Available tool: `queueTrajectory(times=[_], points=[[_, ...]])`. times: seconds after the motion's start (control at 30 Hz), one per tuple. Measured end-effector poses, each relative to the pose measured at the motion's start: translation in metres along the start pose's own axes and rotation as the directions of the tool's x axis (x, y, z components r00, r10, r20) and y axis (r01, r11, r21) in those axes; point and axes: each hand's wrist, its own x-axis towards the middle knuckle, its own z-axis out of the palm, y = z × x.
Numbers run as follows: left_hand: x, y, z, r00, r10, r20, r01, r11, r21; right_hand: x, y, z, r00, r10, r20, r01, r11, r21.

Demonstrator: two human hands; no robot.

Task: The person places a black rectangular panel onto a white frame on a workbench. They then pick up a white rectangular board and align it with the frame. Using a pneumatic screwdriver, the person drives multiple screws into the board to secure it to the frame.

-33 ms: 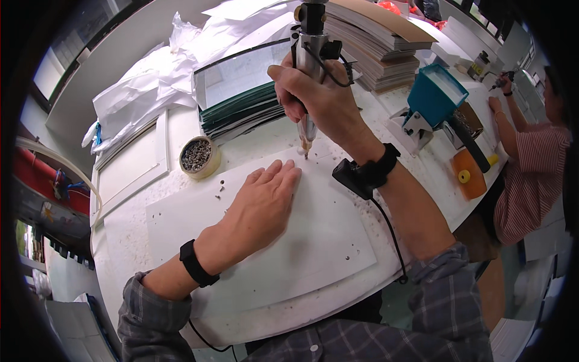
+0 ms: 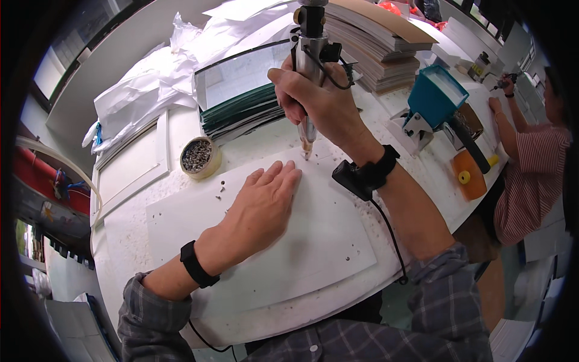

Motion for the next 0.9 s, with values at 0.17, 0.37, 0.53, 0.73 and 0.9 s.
queueTrajectory(times=[0.17,0.37,0.53,0.73,0.9], points=[[-0.005,-0.002,0.008,0.999,-0.001,-0.047,0.002,1.000,0.008,-0.013,-0.005,0.013,0.998,-0.033,-0.056,0.029,0.997,-0.066],[-0.036,-0.017,-0.047,0.957,-0.263,-0.119,0.242,0.956,-0.165,-0.026,-0.009,-0.001,0.975,-0.140,-0.173,0.136,0.990,-0.036],[-0.068,-0.061,-0.041,0.887,-0.407,-0.220,0.360,0.905,-0.226,-0.022,-0.006,-0.020,0.987,-0.147,-0.069,0.149,0.988,0.031],[-0.061,-0.047,-0.034,0.895,-0.399,-0.200,0.395,0.917,-0.062,-0.023,-0.039,-0.012,0.951,-0.304,-0.049,0.300,0.951,-0.073],[-0.058,-0.047,-0.026,0.940,-0.246,-0.236,0.294,0.935,0.198,-0.040,-0.053,-0.025,0.944,-0.322,-0.068,0.322,0.947,-0.013]])
